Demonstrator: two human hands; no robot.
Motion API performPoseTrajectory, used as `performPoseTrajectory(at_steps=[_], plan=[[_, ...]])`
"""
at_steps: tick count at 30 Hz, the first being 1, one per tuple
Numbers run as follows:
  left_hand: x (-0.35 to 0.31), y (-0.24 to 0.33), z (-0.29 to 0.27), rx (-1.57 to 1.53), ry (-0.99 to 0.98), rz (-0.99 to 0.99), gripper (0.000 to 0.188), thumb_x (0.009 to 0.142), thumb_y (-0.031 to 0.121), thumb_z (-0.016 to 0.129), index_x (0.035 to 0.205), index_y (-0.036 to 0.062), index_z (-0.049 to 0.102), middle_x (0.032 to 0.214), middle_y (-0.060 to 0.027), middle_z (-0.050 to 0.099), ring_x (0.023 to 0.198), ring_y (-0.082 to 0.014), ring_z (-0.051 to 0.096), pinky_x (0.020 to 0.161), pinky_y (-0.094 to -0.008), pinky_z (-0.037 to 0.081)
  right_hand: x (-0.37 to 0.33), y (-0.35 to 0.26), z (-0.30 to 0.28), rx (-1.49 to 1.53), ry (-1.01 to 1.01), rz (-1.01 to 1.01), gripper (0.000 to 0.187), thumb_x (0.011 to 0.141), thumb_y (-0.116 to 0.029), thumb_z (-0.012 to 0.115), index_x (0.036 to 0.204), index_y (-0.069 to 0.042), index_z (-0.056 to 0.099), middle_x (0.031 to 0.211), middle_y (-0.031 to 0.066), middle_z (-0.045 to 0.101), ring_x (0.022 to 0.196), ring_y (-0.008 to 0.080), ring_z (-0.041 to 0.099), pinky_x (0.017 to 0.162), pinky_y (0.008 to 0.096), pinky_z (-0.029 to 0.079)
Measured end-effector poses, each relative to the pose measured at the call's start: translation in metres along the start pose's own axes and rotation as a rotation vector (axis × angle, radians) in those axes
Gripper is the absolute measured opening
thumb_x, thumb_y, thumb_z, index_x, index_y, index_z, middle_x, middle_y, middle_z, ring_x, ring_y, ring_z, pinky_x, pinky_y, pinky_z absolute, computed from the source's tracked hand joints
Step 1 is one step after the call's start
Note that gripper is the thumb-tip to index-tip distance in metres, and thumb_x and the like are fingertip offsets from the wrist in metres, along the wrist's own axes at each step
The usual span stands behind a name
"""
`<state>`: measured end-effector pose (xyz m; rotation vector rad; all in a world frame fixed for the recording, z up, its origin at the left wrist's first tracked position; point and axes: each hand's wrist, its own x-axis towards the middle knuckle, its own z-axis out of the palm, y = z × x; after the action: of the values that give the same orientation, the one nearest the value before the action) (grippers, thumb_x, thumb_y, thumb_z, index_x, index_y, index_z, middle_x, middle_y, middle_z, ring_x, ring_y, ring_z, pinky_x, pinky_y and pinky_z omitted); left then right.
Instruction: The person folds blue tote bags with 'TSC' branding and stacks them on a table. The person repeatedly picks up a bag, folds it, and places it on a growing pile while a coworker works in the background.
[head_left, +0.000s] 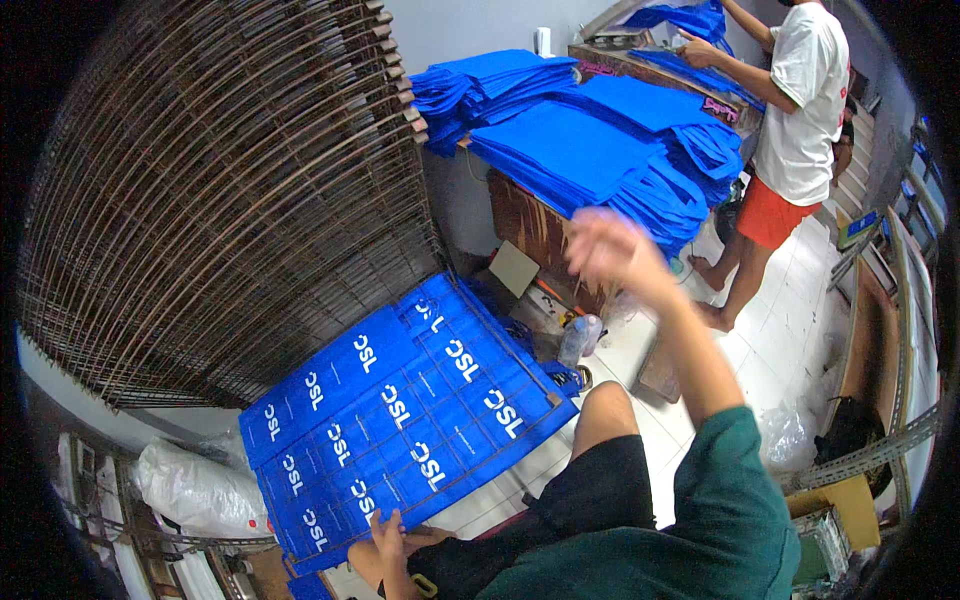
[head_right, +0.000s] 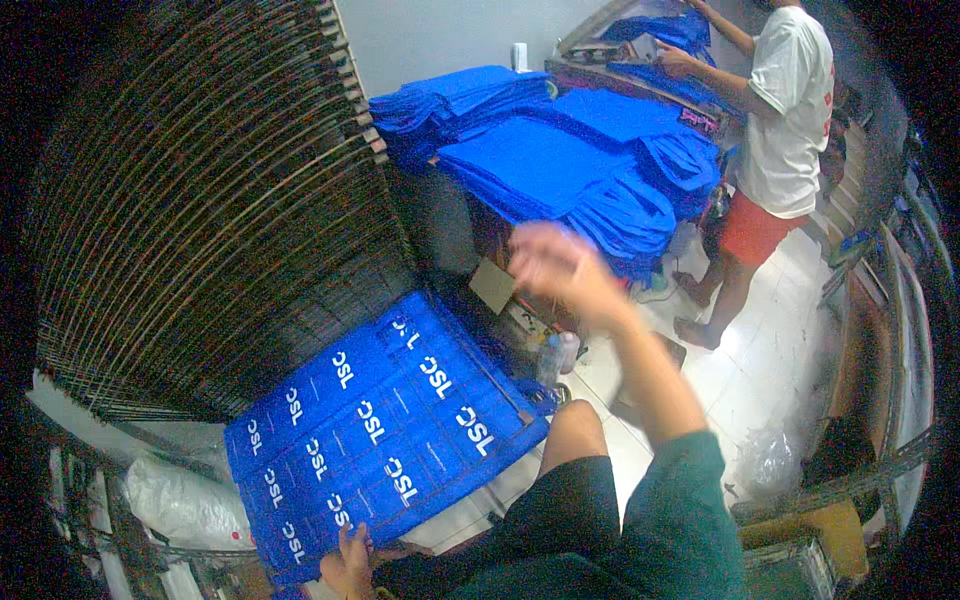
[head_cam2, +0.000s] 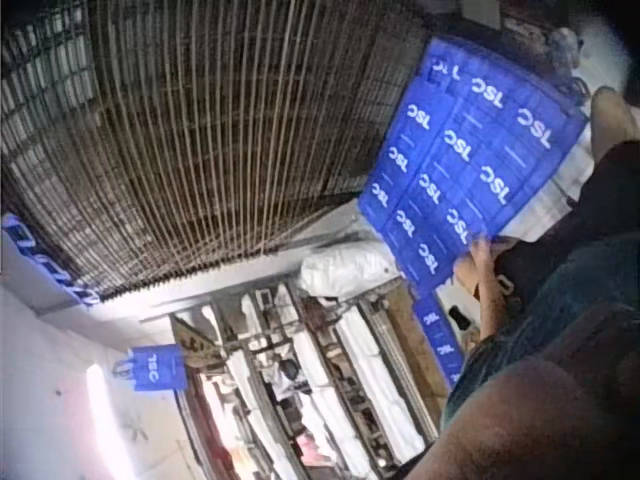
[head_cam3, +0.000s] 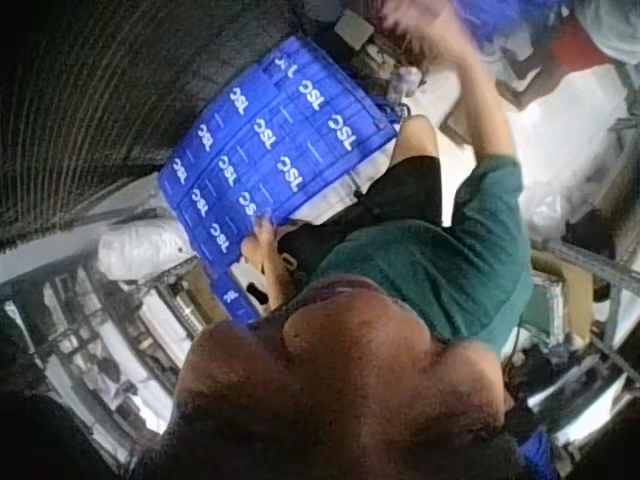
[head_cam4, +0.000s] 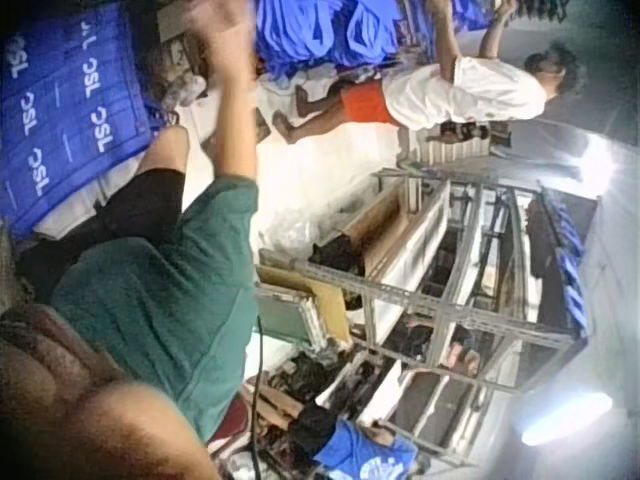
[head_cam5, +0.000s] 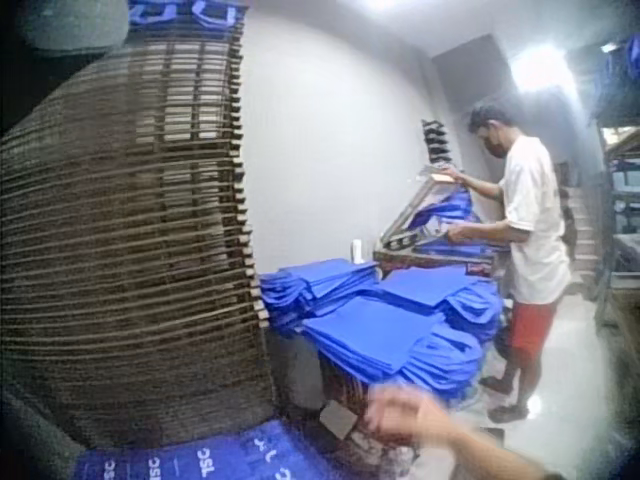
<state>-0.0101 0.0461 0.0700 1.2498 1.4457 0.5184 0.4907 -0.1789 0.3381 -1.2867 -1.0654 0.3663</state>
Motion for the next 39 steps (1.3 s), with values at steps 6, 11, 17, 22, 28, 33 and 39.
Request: performPoseTrajectory(at_steps=[6,11,17,22,28,33,39], plan=[[0.013,-0.020,0.002,-0.109,-0.059,-0.052,0.062,0.078,0.020,0.068,0.127,0.0030,0.033,0.070,-0.0034,0.054,0.056,-0.0087,0.049,0.045,-0.0202,0.039,0.056,-0.032,-0.126,0.284,0.595,0.098,0.048,0.081,-0.043,0.058,0.117,-0.011,0.050,0.101,0.0061,0.057,0.088,0.0173,0.055,0.073,0.0310,0.044],[0.000,-0.006,-0.001,0.002,-0.028,-0.079,0.059,0.079,0.017,0.066,0.127,0.0027,0.033,0.071,-0.0044,0.055,0.055,-0.0094,0.049,0.045,-0.0205,0.039,0.076,-0.028,-0.170,0.310,0.750,0.109,0.057,0.077,-0.044,0.063,0.120,-0.009,0.046,0.115,0.0122,0.049,0.101,0.0227,0.051,0.082,0.0352,0.041],[-0.066,0.074,0.018,0.075,0.119,-0.040,0.038,0.075,0.025,0.070,0.101,-0.0003,0.061,0.081,-0.0078,0.065,0.060,-0.0116,0.058,0.053,-0.0254,0.044,0.095,-0.010,-0.219,0.289,0.811,0.125,0.079,0.073,-0.044,0.068,0.131,-0.005,0.031,0.126,0.0191,0.041,0.106,0.0284,0.051,0.086,0.0396,0.045],[-0.050,0.062,0.011,0.052,0.020,-0.141,0.056,0.077,0.018,0.068,0.122,0.0035,0.038,0.074,-0.0055,0.057,0.055,-0.0101,0.051,0.046,-0.0225,0.041,0.112,0.007,-0.249,0.466,0.873,0.118,0.093,0.071,-0.043,0.070,0.137,-0.002,0.018,0.127,0.0241,0.038,0.110,0.0351,0.049,0.090,0.0444,0.044],[-0.063,0.086,0.021,0.170,-0.017,-0.185,0.061,0.077,0.016,0.069,0.126,0.0046,0.033,0.074,-0.0050,0.056,0.055,-0.0095,0.050,0.045,-0.0222,0.041,0.124,0.015,-0.263,0.666,0.915,0.026,0.107,0.070,-0.049,0.070,0.139,-0.001,0.004,0.132,0.0284,0.030,0.118,0.0391,0.041,0.094,0.0476,0.040],[-0.067,0.083,0.023,0.179,0.022,-0.168,0.059,0.077,0.015,0.069,0.124,0.0042,0.035,0.073,-0.0044,0.056,0.055,-0.0094,0.050,0.045,-0.0220,0.042,0.129,0.034,-0.256,0.898,0.918,-0.050,0.119,0.066,-0.065,0.062,0.139,-0.007,-0.011,0.140,0.0267,0.015,0.127,0.0418,0.025,0.098,0.0542,0.033],[-0.071,0.083,0.029,0.181,0.051,-0.152,0.058,0.077,0.014,0.069,0.123,0.0023,0.036,0.072,-0.0042,0.056,0.054,-0.0091,0.050,0.045,-0.0210,0.041,0.145,0.045,-0.236,0.839,0.941,0.014,0.063,0.080,-0.051,0.057,0.122,-0.006,0.044,0.125,0.0170,0.045,0.113,0.0321,0.045,0.097,0.0502,0.037]])
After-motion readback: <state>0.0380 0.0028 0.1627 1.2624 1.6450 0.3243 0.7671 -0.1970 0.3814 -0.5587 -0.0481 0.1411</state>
